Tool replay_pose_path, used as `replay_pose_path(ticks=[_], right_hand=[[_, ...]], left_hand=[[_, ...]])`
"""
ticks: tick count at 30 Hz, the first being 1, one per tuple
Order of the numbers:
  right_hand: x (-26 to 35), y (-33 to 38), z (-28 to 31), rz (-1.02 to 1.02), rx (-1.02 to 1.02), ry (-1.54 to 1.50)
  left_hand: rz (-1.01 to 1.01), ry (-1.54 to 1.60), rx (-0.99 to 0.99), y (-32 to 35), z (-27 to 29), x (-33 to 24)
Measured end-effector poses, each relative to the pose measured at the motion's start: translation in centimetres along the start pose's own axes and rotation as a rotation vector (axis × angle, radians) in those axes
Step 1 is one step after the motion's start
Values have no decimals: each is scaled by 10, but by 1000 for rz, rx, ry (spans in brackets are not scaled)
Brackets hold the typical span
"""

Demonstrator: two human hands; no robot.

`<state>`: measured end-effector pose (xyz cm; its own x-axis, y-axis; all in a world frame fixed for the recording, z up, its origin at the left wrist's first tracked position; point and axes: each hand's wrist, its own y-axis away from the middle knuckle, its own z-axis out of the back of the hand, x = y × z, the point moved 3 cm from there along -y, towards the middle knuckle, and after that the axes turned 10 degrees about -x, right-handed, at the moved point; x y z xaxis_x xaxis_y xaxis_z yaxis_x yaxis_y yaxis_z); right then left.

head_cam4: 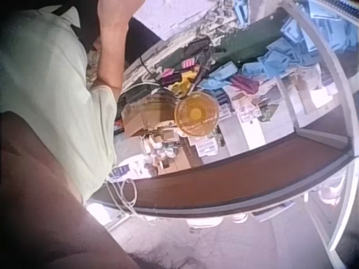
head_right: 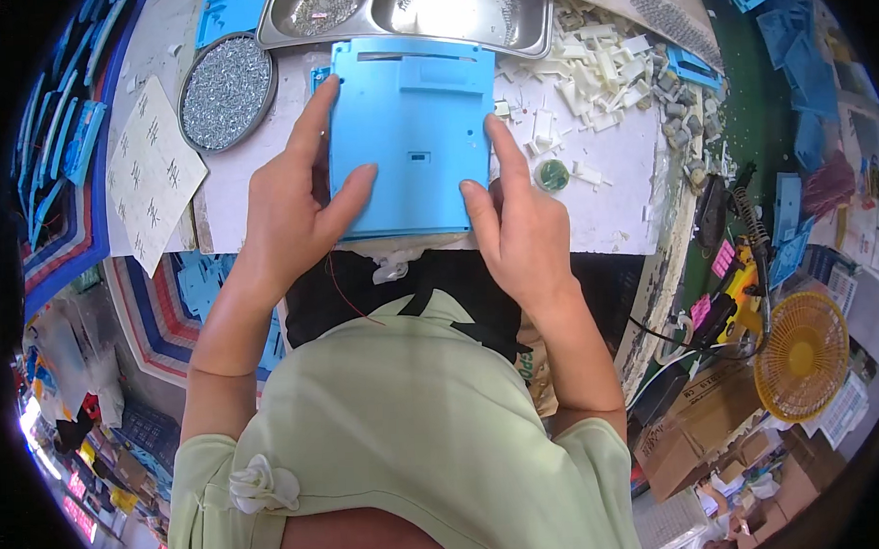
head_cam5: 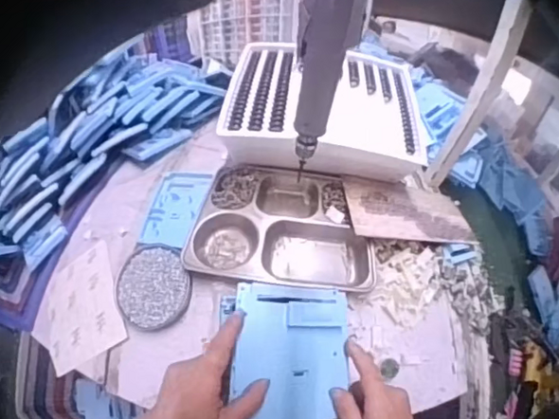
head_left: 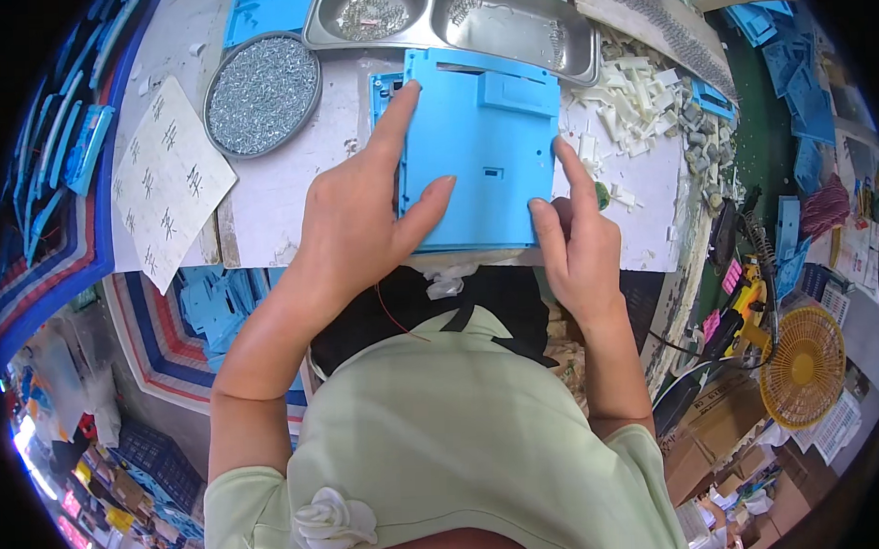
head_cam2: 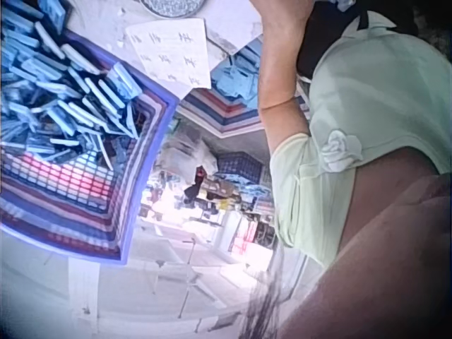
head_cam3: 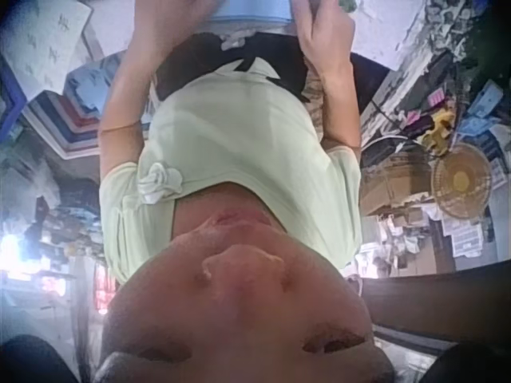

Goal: Assembling internal components and soldering wires inside a blue plastic electronic device casing.

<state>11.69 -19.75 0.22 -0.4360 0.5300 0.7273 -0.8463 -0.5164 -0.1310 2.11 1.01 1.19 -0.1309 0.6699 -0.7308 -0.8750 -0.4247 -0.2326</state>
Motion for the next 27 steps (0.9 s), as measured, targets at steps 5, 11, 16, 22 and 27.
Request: replay_pose_path(ticks=[5, 11, 16, 22, 27], right_hand=[[-3, -13, -6, 13, 31, -17], [-6, -11, -10, 165, 19, -75], [0, -19, -11, 421, -25, 34], [29, -15, -5, 391, 252, 463], [21, -35, 5, 508, 417, 443]], left_hand=[[108, 117, -32, -1, 0, 10], [245, 143, -31, 14, 7, 13], [245, 20, -66, 24, 7, 11], [214, 82, -50, 36, 1, 27], [297, 264, 56, 29, 9, 34]])
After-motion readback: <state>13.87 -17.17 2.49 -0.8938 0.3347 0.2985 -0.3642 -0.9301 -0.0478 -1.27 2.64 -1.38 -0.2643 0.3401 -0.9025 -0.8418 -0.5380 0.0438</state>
